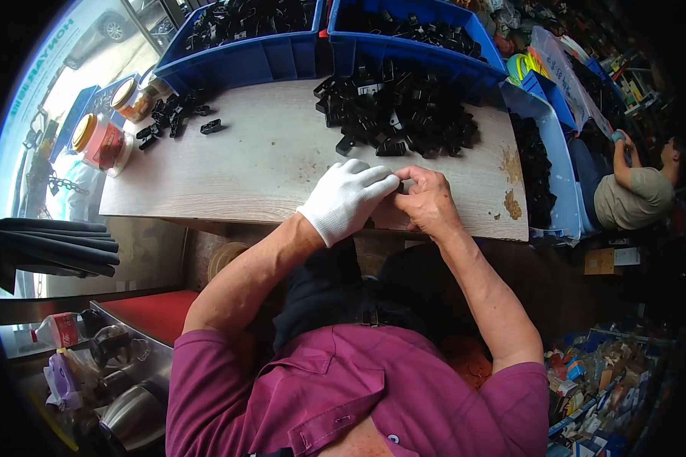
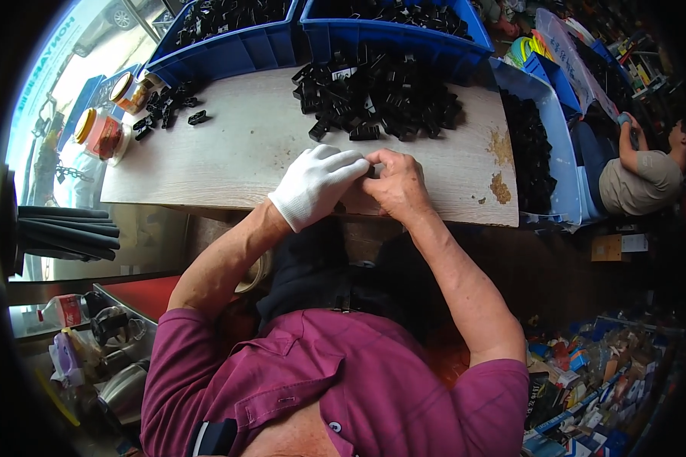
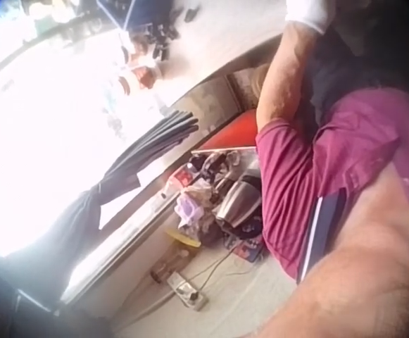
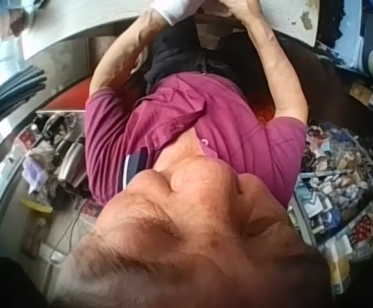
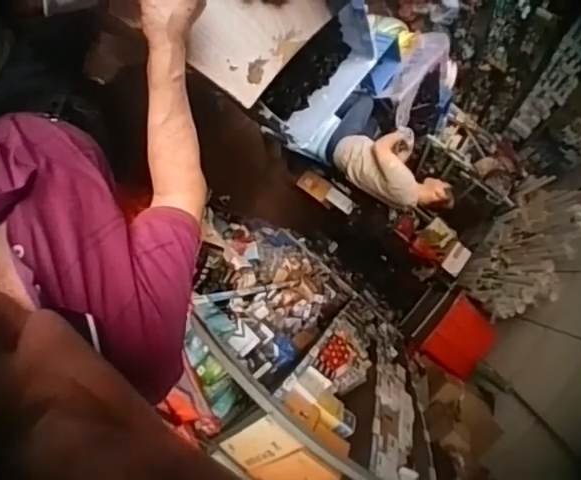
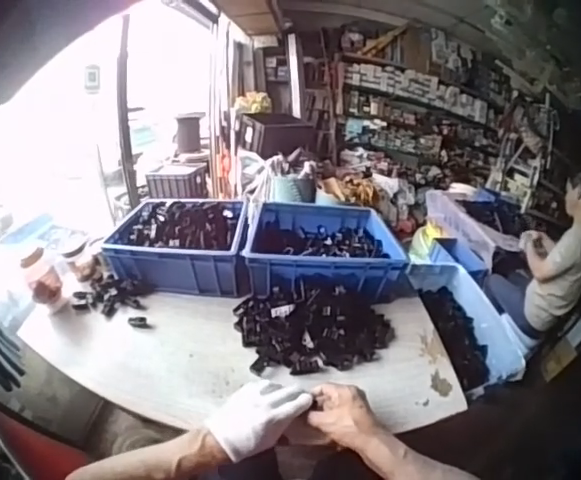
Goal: The worker is assembling small black plastic components by hand at a workbench.
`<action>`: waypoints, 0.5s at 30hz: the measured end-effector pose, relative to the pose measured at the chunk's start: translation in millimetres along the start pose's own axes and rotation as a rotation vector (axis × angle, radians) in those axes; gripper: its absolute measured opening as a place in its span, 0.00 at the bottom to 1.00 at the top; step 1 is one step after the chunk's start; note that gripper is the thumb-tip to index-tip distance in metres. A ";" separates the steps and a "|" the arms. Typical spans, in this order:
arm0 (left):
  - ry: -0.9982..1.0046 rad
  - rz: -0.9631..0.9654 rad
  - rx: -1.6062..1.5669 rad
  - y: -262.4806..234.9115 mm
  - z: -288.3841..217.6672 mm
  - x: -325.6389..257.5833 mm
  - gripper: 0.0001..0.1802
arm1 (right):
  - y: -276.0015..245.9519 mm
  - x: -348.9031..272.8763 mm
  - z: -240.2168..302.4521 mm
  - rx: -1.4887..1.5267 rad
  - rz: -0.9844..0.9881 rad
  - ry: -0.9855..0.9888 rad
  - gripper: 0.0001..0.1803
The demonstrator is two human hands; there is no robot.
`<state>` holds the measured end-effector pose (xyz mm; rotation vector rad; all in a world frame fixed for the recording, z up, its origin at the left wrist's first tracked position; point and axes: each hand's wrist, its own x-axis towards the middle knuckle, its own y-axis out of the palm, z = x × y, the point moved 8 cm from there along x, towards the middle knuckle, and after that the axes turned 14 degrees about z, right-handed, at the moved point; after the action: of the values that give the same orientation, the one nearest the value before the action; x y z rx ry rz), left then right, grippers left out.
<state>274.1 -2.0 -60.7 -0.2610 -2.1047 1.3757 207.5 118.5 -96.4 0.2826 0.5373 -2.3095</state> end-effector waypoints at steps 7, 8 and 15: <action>-0.048 0.004 0.046 2.0 -0.8 -1.3 0.18 | -3.0 6.4 -8.0 -0.042 -0.006 -0.029 0.16; -0.046 -0.007 0.053 1.1 -2.3 -1.6 0.18 | -3.2 8.1 -11.0 -0.044 -0.004 -0.045 0.16; -0.106 -0.008 0.177 3.7 -5.7 -6.9 0.19 | 0.7 8.4 -6.1 -0.054 -0.003 -0.070 0.16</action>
<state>282.4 0.7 -65.1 -0.1095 -2.0494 1.5905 202.4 115.6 -105.0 0.1743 0.5643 -2.2941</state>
